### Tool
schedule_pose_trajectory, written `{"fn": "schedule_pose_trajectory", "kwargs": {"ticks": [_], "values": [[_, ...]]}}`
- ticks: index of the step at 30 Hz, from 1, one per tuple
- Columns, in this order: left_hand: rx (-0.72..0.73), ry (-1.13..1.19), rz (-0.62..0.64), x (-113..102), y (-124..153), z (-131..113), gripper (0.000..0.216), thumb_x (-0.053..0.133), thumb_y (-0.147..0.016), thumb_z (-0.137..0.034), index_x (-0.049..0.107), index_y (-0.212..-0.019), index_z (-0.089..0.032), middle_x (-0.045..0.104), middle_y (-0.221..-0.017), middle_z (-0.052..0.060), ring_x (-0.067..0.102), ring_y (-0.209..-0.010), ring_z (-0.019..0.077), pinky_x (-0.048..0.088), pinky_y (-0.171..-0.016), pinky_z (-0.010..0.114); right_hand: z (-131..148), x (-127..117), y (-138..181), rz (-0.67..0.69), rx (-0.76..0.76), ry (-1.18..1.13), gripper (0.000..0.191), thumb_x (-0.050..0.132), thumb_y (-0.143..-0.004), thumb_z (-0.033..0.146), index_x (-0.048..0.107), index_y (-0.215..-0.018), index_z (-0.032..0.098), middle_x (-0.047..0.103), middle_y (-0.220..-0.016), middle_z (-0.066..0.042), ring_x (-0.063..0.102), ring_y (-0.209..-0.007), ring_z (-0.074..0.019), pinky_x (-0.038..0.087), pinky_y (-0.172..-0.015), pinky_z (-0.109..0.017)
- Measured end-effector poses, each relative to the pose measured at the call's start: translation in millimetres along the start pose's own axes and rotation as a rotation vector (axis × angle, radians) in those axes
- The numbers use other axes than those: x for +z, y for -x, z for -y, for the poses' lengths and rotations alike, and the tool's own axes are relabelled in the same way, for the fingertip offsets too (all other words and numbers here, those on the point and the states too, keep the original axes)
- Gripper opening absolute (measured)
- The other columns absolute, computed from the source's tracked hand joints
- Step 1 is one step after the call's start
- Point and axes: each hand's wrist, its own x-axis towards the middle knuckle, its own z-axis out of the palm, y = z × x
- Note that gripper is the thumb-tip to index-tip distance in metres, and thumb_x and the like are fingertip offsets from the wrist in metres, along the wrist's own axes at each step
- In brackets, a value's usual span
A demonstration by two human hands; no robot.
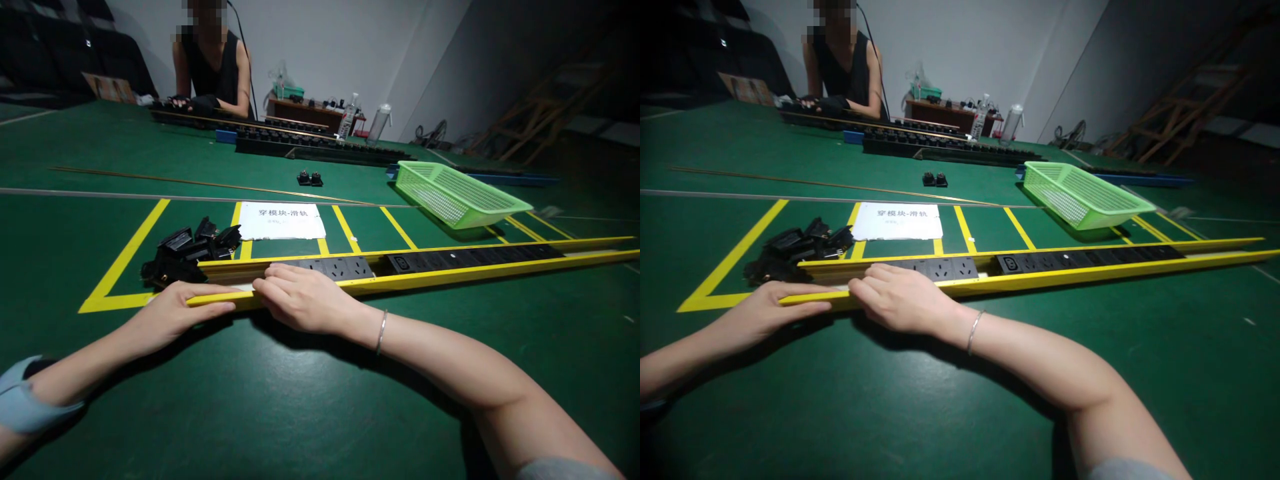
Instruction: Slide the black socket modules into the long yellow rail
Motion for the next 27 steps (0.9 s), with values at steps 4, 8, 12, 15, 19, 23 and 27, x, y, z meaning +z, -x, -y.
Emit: {"fn": "schedule_pose_trajectory", "kwargs": {"ticks": [4, 8, 12, 15, 19, 23, 27], "values": [[-0.002, -0.014, -0.020, 0, 0, 0, 0.040, 0.068, -0.073, -0.037, 0.070, -0.109, -0.020, 0.071, -0.112, 0.004, 0.064, -0.104, 0.0240, 0.045, -0.098, 0.035, -3, -3, 8, -0.003, 0.023, 0.005, 0.015, 0.038, -0.097, 0.021, 0.051, -0.101, 0.015, 0.057, -0.092, -0.008, 0.053, -0.090, -0.0174, 0.044, -0.080, -0.028], [-0.012, -0.044, -0.057, 1, 0, -1, 0.039, 0.068, -0.072, -0.037, 0.071, -0.106, -0.020, 0.072, -0.109, 0.004, 0.065, -0.102, 0.0243, 0.045, -0.097, 0.035, -5, -4, 14, -0.017, 0.036, 0.023, 0.017, 0.037, -0.097, 0.020, 0.052, -0.101, 0.014, 0.058, -0.091, -0.008, 0.054, -0.089, -0.0174, 0.045, -0.081, -0.028], [-0.020, -0.045, -0.068, 1, 1, -1, 0.037, 0.068, -0.071, -0.037, 0.072, -0.104, -0.020, 0.073, -0.106, 0.004, 0.065, -0.100, 0.0241, 0.046, -0.095, 0.034, -8, -6, 20, -0.029, 0.039, 0.027, 0.019, 0.036, -0.096, 0.019, 0.053, -0.104, 0.013, 0.060, -0.094, -0.009, 0.055, -0.093, -0.0180, 0.046, -0.082, -0.029], [-0.022, -0.044, -0.067, 0, 1, -1, 0.037, 0.068, -0.071, -0.037, 0.072, -0.104, -0.020, 0.073, -0.105, 0.003, 0.066, -0.099, 0.0232, 0.047, -0.093, 0.032, -11, -8, 26, -0.032, 0.039, 0.027, 0.021, 0.037, -0.096, 0.019, 0.053, -0.107, 0.013, 0.061, -0.099, -0.011, 0.056, -0.099, -0.0189, 0.048, -0.084, -0.031], [-0.018, -0.048, -0.067, 0, 1, -1, 0.036, 0.068, -0.072, -0.037, 0.072, -0.104, -0.020, 0.073, -0.105, 0.003, 0.066, -0.098, 0.0219, 0.047, -0.092, 0.030, -13, -10, 32, -0.044, 0.041, 0.037, 0.022, 0.037, -0.096, 0.019, 0.054, -0.109, 0.012, 0.063, -0.103, -0.012, 0.056, -0.104, -0.0198, 0.049, -0.086, -0.032], [-0.007, -0.053, -0.058, 1, 1, 0, 0.037, 0.068, -0.073, -0.037, 0.072, -0.105, -0.019, 0.073, -0.106, 0.003, 0.066, -0.098, 0.0218, 0.047, -0.094, 0.030, -13, -11, 33, -0.062, 0.033, 0.062, 0.022, 0.038, -0.096, 0.020, 0.055, -0.107, 0.011, 0.063, -0.101, -0.012, 0.056, -0.103, -0.0206, 0.049, -0.087, -0.034], [0.036, -0.087, -0.045, -1, 0, 2, 0.040, 0.067, -0.074, -0.041, 0.071, -0.107, -0.018, 0.072, -0.108, 0.004, 0.065, -0.099, 0.0237, 0.047, -0.095, 0.035, -10, -10, 30, -0.061, 0.016, 0.095, 0.022, 0.039, -0.096, 0.022, 0.056, -0.104, 0.011, 0.062, -0.098, -0.011, 0.056, -0.098, -0.0207, 0.047, -0.089, -0.035]]}}
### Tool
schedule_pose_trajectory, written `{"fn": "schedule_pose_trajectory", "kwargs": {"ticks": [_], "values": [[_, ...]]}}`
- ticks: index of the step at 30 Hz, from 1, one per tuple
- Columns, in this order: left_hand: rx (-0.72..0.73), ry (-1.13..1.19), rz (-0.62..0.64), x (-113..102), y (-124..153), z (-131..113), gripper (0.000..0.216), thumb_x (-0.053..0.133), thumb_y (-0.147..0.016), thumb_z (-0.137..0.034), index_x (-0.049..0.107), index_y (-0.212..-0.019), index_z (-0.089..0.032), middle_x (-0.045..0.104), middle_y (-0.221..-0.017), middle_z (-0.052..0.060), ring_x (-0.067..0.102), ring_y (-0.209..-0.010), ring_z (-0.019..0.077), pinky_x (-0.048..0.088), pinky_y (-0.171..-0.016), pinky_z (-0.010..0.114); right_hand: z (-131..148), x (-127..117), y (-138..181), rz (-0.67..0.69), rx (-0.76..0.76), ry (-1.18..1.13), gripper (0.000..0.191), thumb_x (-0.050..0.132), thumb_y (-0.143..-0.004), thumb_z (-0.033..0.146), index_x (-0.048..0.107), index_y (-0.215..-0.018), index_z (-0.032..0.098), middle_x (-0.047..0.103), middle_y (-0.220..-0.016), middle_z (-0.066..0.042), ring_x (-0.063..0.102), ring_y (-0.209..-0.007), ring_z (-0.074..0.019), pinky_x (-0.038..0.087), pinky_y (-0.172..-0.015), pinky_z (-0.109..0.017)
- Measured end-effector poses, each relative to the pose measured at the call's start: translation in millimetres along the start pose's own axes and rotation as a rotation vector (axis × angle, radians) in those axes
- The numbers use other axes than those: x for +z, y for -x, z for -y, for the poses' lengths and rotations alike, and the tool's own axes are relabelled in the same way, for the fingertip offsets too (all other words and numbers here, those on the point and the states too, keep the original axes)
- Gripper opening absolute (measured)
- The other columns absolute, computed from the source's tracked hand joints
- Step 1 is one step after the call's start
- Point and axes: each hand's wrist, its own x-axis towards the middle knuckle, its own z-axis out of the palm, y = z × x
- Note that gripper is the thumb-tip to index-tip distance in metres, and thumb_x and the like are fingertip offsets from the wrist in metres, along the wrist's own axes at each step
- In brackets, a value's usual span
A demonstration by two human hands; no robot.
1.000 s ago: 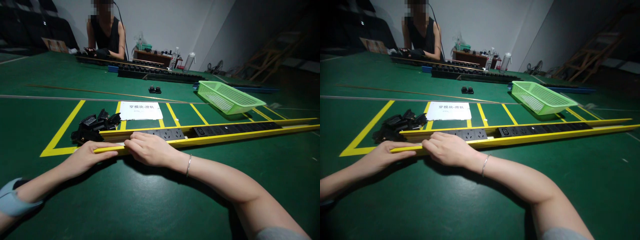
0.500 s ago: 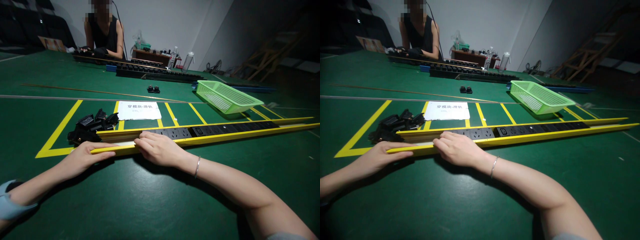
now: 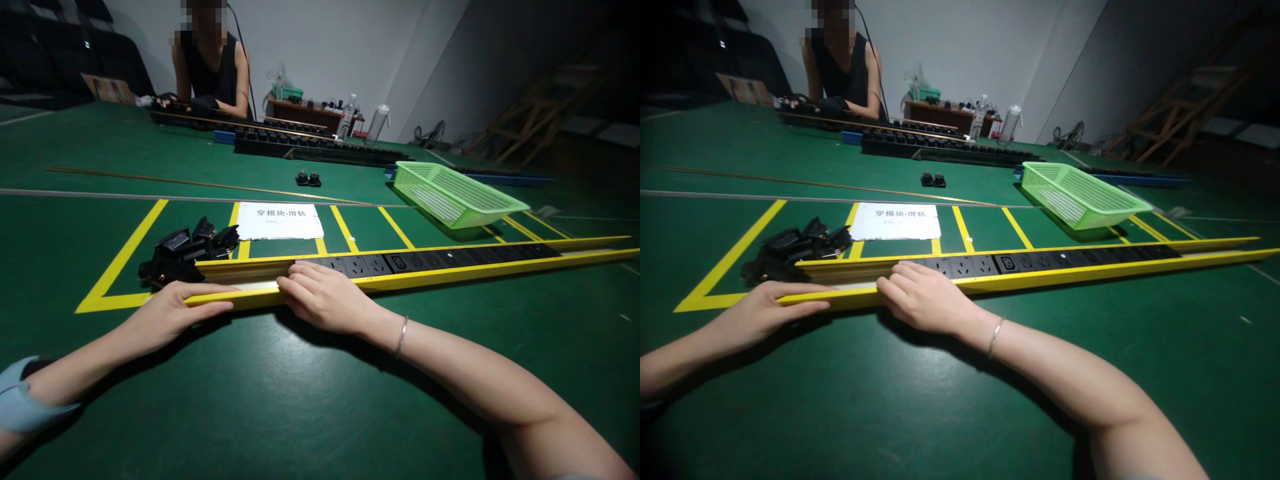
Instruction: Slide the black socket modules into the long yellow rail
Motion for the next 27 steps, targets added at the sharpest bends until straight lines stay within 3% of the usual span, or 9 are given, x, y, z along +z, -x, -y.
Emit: {"fn": "schedule_pose_trajectory", "kwargs": {"ticks": [6, 12, 18, 23, 27], "values": [[0.102, -0.090, 0.078, 3, -6, -6, 0.043, 0.065, -0.076, -0.045, 0.070, -0.111, -0.021, 0.070, -0.113, 0.007, 0.064, -0.105, 0.0276, 0.048, -0.096, 0.037, 5, 4, -8, -0.008, -0.014, 0.023, 0.020, 0.038, -0.096, 0.023, 0.054, -0.102, 0.013, 0.061, -0.086, -0.008, 0.054, -0.085, -0.0194, 0.044, -0.091, -0.037], [0.228, -0.006, 0.120, 35, -30, -25, 0.042, 0.061, -0.080, -0.043, 0.070, -0.111, -0.017, 0.070, -0.113, 0.009, 0.064, -0.104, 0.0268, 0.047, -0.097, 0.037, 9, 3, -3, 0.013, 0.117, 0.026, 0.020, 0.042, -0.095, 0.023, 0.053, -0.107, 0.011, 0.061, -0.089, -0.010, 0.054, -0.085, -0.0214, 0.044, -0.085, -0.036], [0.331, 0.036, 0.115, 62, -54, -34, 0.036, 0.060, -0.081, -0.041, 0.070, -0.106, -0.017, 0.071, -0.110, 0.007, 0.065, -0.102, 0.0252, 0.049, -0.094, 0.036, -2, 10, 21, -0.051, 0.261, 0.073, 0.031, 0.047, -0.092, 0.025, 0.051, -0.117, 0.008, 0.062, -0.094, -0.013, 0.053, -0.087, -0.0239, 0.042, -0.079, -0.038], [0.357, -0.017, 0.058, 66, -51, -35, 0.032, 0.059, -0.083, -0.041, 0.069, -0.104, -0.018, 0.072, -0.107, 0.006, 0.066, -0.099, 0.0224, 0.048, -0.091, 0.032, -8, 16, 25, -0.082, 0.259, 0.092, 0.031, 0.046, -0.092, 0.027, 0.054, -0.115, 0.009, 0.062, -0.089, -0.010, 0.052, -0.080, -0.0223, 0.039, -0.074, -0.035], [0.429, -0.136, -0.140, 54, -40, -33, 0.030, 0.053, -0.088, -0.040, 0.065, -0.106, -0.019, 0.070, -0.106, 0.005, 0.064, -0.097, 0.0185, 0.049, -0.087, 0.030, -9, 16, 24, -0.081, 0.252, 0.097, 0.031, 0.046, -0.092, 0.028, 0.055, -0.115, 0.009, 0.062, -0.088, -0.009, 0.052, -0.079, -0.0214, 0.037, -0.072, -0.034]]}}
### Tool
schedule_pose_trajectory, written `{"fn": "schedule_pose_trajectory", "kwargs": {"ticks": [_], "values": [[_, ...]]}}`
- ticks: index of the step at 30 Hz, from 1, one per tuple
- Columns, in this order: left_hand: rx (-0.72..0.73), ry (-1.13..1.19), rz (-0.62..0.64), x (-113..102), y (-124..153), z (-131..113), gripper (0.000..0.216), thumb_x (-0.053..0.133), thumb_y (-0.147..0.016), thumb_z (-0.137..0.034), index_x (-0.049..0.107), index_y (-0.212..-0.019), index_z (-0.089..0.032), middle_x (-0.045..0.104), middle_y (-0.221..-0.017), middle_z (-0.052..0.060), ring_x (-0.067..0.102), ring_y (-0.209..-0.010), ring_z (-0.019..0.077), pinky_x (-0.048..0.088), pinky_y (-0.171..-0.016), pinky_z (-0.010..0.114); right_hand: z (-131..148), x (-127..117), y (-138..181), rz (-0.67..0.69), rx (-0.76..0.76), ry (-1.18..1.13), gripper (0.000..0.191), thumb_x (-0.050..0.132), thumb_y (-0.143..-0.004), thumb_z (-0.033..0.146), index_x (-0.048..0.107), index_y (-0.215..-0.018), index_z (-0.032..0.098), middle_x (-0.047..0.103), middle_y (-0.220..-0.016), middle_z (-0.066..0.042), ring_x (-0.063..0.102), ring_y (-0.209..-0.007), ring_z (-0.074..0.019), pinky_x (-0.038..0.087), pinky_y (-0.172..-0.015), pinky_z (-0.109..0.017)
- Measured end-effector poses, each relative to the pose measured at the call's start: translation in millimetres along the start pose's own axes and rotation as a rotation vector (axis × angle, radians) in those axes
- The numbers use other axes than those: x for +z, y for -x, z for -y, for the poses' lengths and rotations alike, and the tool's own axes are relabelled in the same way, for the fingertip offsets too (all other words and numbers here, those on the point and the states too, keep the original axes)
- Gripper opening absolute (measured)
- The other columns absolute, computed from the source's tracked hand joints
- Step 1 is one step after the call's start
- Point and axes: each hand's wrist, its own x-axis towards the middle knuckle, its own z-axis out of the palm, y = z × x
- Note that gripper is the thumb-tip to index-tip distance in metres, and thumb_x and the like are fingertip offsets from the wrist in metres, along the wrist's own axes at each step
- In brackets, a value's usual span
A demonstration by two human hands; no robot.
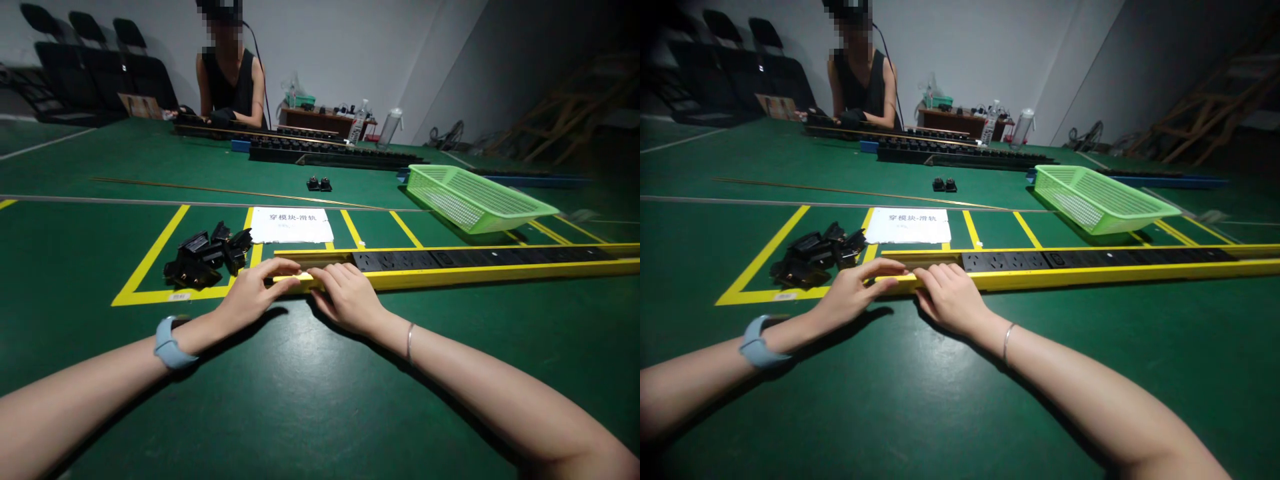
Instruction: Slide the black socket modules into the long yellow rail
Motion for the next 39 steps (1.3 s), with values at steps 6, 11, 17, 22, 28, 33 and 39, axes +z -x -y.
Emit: {"fn": "schedule_pose_trajectory", "kwargs": {"ticks": [6, 11, 17, 22, 28, 33, 39], "values": [[0.241, -0.585, -0.372, -30, -5, 28, 0.024, 0.045, -0.091, -0.028, 0.065, -0.099, -0.017, 0.069, -0.095, 0.008, 0.057, -0.094, 0.0221, 0.045, -0.086, 0.037, -3, 3, -1, -0.041, 0.012, 0.027, 0.026, 0.044, -0.095, 0.032, 0.059, -0.101, 0.012, 0.062, -0.080, -0.006, 0.053, -0.073, -0.0182, 0.034, -0.067, -0.030], [0.297, -0.945, -0.272, -30, -11, 42, 0.034, 0.047, -0.088, -0.027, 0.057, -0.117, -0.014, 0.064, -0.110, 0.014, 0.053, -0.102, 0.0293, 0.040, -0.089, 0.044, -10, 7, -5, -0.101, 0.012, 0.067, 0.044, 0.044, -0.093, 0.054, 0.056, -0.074, 0.016, 0.059, -0.065, -0.003, 0.051, -0.059, -0.0140, 0.031, -0.059, -0.028], [0.230, -1.089, -0.221, -24, -8, 42, 0.044, 0.045, -0.089, -0.031, 0.050, -0.127, -0.010, 0.058, -0.116, 0.020, 0.051, -0.104, 0.0325, 0.038, -0.086, 0.045, -18, 11, -3, -0.147, -0.022, 0.078, 0.046, 0.045, -0.092, 0.056, 0.058, -0.072, 0.017, 0.061, -0.062, -0.001, 0.053, -0.056, -0.0117, 0.028, -0.055, -0.025], [0.169, -1.103, -0.271, -25, -6, 42, 0.049, 0.047, -0.088, -0.036, 0.048, -0.130, -0.012, 0.055, -0.119, 0.021, 0.049, -0.107, 0.0349, 0.036, -0.087, 0.048, -31, 11, 3, -0.169, -0.006, 0.098, 0.044, 0.048, -0.090, 0.057, 0.060, -0.073, 0.018, 0.062, -0.061, 0.000, 0.054, -0.055, -0.0109, 0.028, -0.053, -0.025], [0.096, -1.074, -0.314, -23, -3, 42, 0.059, 0.049, -0.086, -0.042, 0.044, -0.133, -0.008, 0.053, -0.123, 0.024, 0.048, -0.113, 0.0374, 0.030, -0.098, 0.054, -42, 8, 7, -0.172, 0.007, 0.106, 0.043, 0.050, -0.090, 0.056, 0.060, -0.074, 0.017, 0.062, -0.062, -0.001, 0.055, -0.056, -0.0115, 0.031, -0.054, -0.024], [0.187, -1.036, -0.254, -23, -4, 44, 0.050, 0.048, -0.087, -0.034, 0.049, -0.130, -0.008, 0.062, -0.110, 0.020, 0.055, -0.103, 0.0322, 0.029, -0.104, 0.055, -38, 6, 6, -0.116, 0.025, 0.090, 0.038, 0.047, -0.093, 0.049, 0.060, -0.077, 0.017, 0.062, -0.064, -0.002, 0.055, -0.058, -0.0126, 0.032, -0.056, -0.025], [0.354, -0.992, -0.120, -21, -6, 36, 0.044, 0.047, -0.087, -0.024, 0.051, -0.130, -0.012, 0.061, -0.120, 0.017, 0.055, -0.110, 0.0296, 0.028, -0.109, 0.053, -35, 4, 5, -0.089, 0.038, 0.074, 0.031, 0.047, -0.093, 0.041, 0.061, -0.080, 0.016, 0.063, -0.068, -0.002, 0.055, -0.061, -0.0132, 0.034, -0.060, -0.025]]}}
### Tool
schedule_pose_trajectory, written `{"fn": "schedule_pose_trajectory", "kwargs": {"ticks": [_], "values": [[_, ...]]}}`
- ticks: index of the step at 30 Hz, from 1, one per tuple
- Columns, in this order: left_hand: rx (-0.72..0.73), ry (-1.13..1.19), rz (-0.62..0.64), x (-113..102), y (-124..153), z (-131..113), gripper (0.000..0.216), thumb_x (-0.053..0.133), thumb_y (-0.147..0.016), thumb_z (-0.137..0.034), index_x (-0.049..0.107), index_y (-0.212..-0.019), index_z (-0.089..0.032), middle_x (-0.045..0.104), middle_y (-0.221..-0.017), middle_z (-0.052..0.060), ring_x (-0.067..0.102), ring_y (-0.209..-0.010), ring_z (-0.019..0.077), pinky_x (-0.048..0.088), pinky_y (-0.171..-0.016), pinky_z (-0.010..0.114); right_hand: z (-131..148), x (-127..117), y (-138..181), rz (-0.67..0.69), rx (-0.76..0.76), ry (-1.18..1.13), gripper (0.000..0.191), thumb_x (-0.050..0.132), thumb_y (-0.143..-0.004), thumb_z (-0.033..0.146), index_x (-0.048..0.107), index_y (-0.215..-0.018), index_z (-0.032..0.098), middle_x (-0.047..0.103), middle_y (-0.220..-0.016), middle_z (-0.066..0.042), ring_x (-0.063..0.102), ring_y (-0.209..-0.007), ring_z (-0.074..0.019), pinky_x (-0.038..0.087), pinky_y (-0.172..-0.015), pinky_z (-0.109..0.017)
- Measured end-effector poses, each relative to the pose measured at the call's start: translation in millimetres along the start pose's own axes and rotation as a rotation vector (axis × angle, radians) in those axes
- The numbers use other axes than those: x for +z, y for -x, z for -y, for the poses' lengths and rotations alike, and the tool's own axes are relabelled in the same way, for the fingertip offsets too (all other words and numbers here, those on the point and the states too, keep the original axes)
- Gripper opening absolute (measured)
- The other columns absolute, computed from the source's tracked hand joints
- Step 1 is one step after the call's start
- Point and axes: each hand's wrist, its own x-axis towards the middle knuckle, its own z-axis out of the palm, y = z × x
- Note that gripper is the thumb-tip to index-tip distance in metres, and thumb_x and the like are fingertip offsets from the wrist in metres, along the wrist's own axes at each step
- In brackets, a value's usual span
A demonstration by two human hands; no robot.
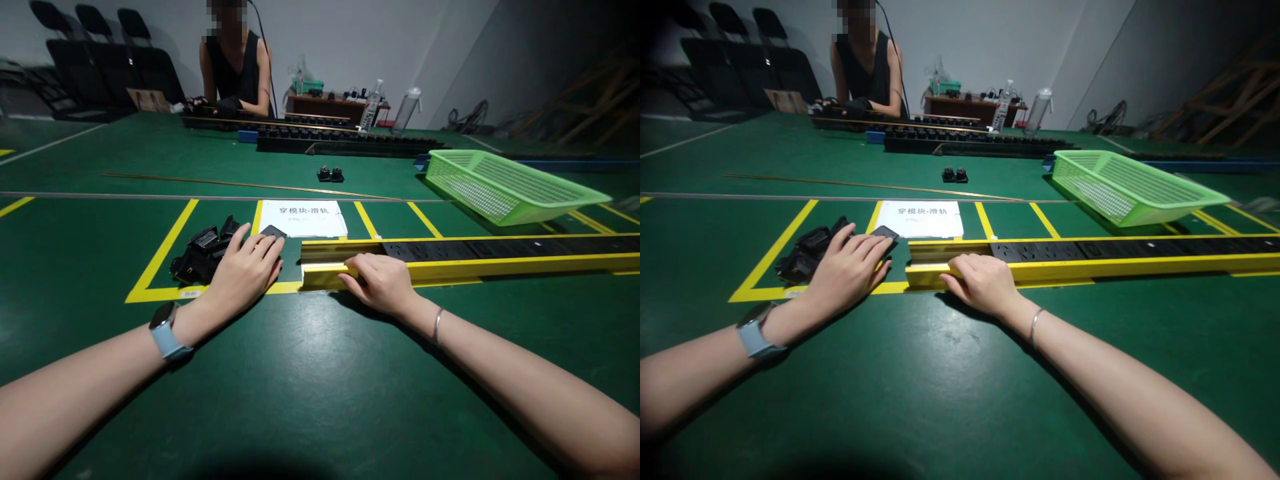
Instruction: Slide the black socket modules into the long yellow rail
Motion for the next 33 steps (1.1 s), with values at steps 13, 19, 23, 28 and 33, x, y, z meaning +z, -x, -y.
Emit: {"fn": "schedule_pose_trajectory", "kwargs": {"ticks": [13, 19, 23, 28, 33], "values": [[-0.013, -0.017, 0.015, 6, -1, 3, 0.037, 0.046, -0.089, -0.027, 0.056, -0.119, -0.010, 0.062, -0.109, 0.018, 0.058, -0.101, 0.0275, 0.032, -0.105, 0.051, 2, 0, 0, -0.011, 0.021, -0.009, 0.027, 0.049, -0.093, 0.037, 0.061, -0.081, 0.017, 0.063, -0.068, -0.001, 0.055, -0.061, -0.0127, 0.034, -0.060, -0.025], [0.029, 0.021, 0.009, 6, -1, 2, 0.027, 0.047, -0.090, -0.027, 0.058, -0.109, -0.011, 0.059, -0.104, 0.017, 0.056, -0.100, 0.0278, 0.046, -0.092, 0.045, 2, 1, 0, -0.012, 0.023, -0.014, 0.026, 0.049, -0.093, 0.036, 0.061, -0.080, 0.016, 0.062, -0.067, -0.001, 0.054, -0.060, -0.0125, 0.033, -0.060, -0.025], [0.014, 0.116, 0.017, 10, 1, 2, 0.025, 0.046, -0.090, -0.024, 0.054, -0.111, -0.012, 0.057, -0.108, 0.017, 0.057, -0.101, 0.0269, 0.050, -0.085, 0.040, 2, 0, -1, -0.008, 0.023, -0.013, 0.027, 0.049, -0.093, 0.036, 0.061, -0.080, 0.016, 0.062, -0.068, -0.001, 0.054, -0.061, -0.0129, 0.033, -0.060, -0.025], [0.031, 0.131, 0.019, 9, 1, 1, 0.027, 0.048, -0.090, -0.024, 0.054, -0.113, -0.011, 0.054, -0.120, 0.019, 0.055, -0.106, 0.0288, 0.049, -0.088, 0.042, 3, 0, 0, -0.006, 0.026, -0.008, 0.026, 0.049, -0.093, 0.036, 0.061, -0.079, 0.016, 0.062, -0.067, -0.001, 0.054, -0.060, -0.0130, 0.033, -0.060, -0.026], [0.064, 0.109, 0.040, 8, 1, 1, 0.041, 0.050, -0.088, -0.030, 0.051, -0.124, -0.010, 0.055, -0.123, 0.021, 0.055, -0.101, 0.0309, 0.048, -0.085, 0.047, 3, 0, 0, 0.005, 0.033, -0.013, 0.026, 0.049, -0.093, 0.036, 0.060, -0.080, 0.017, 0.062, -0.068, -0.001, 0.054, -0.061, -0.0131, 0.033, -0.061, -0.026]]}}
